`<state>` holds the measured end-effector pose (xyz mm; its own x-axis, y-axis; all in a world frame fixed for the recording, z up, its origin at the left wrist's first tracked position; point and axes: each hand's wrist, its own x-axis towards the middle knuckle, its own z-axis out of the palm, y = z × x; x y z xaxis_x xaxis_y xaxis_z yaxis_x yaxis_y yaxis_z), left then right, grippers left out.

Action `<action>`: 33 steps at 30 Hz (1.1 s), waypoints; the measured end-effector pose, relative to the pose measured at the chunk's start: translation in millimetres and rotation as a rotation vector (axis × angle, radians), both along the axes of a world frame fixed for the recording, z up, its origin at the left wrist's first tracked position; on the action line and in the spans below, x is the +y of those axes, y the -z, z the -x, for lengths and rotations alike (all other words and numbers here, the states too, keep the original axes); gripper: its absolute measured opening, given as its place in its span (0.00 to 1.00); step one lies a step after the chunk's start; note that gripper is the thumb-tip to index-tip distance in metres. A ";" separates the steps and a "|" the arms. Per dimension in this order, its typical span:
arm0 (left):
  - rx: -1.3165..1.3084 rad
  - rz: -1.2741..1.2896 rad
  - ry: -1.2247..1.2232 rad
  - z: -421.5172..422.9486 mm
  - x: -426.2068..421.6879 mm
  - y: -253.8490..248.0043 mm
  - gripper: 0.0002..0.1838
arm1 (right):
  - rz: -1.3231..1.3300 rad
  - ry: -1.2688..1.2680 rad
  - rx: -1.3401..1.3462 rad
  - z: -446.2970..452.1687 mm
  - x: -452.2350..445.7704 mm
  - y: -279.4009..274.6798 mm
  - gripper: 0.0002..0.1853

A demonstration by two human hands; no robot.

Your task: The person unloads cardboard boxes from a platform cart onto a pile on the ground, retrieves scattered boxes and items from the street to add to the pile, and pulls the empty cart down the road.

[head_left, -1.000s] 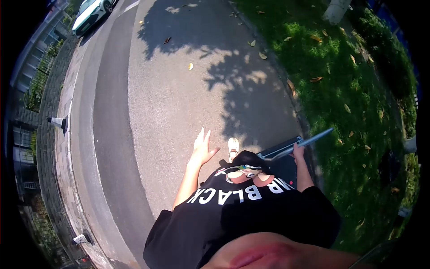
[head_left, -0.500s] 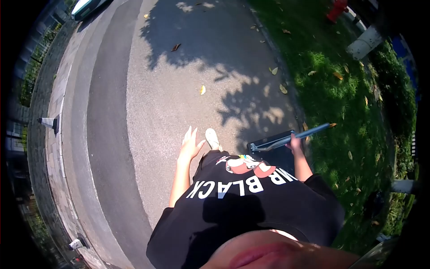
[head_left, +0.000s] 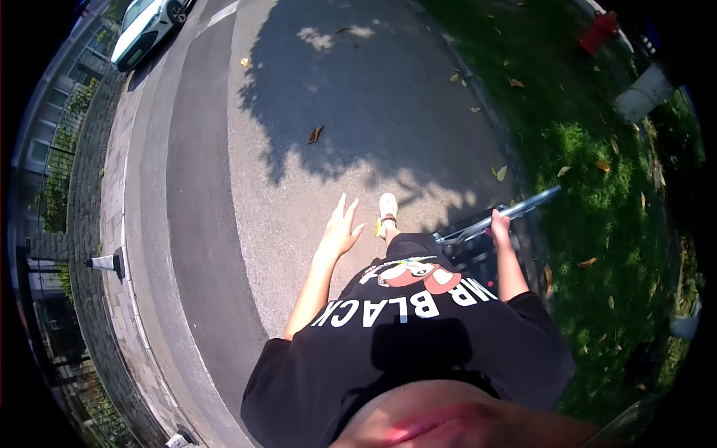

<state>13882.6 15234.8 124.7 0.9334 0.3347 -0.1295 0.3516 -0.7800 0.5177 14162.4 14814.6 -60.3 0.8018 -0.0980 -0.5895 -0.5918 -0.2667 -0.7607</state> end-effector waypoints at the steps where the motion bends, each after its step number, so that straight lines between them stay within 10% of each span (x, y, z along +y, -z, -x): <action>1: -0.011 -0.002 -0.017 -25.7 21.7 -0.6 0.39 | 0.042 -0.019 -0.011 -25.4 36.1 -23.3 0.18; 18: 0.034 0.153 -0.357 -403.5 495.2 40.7 0.45 | -0.035 -0.056 0.011 -527.3 530.6 -34.1 0.22; 33: -0.187 0.020 -0.129 -843.7 976.6 -6.1 0.36 | 0.082 -0.066 -0.018 -899.7 983.7 -16.2 0.20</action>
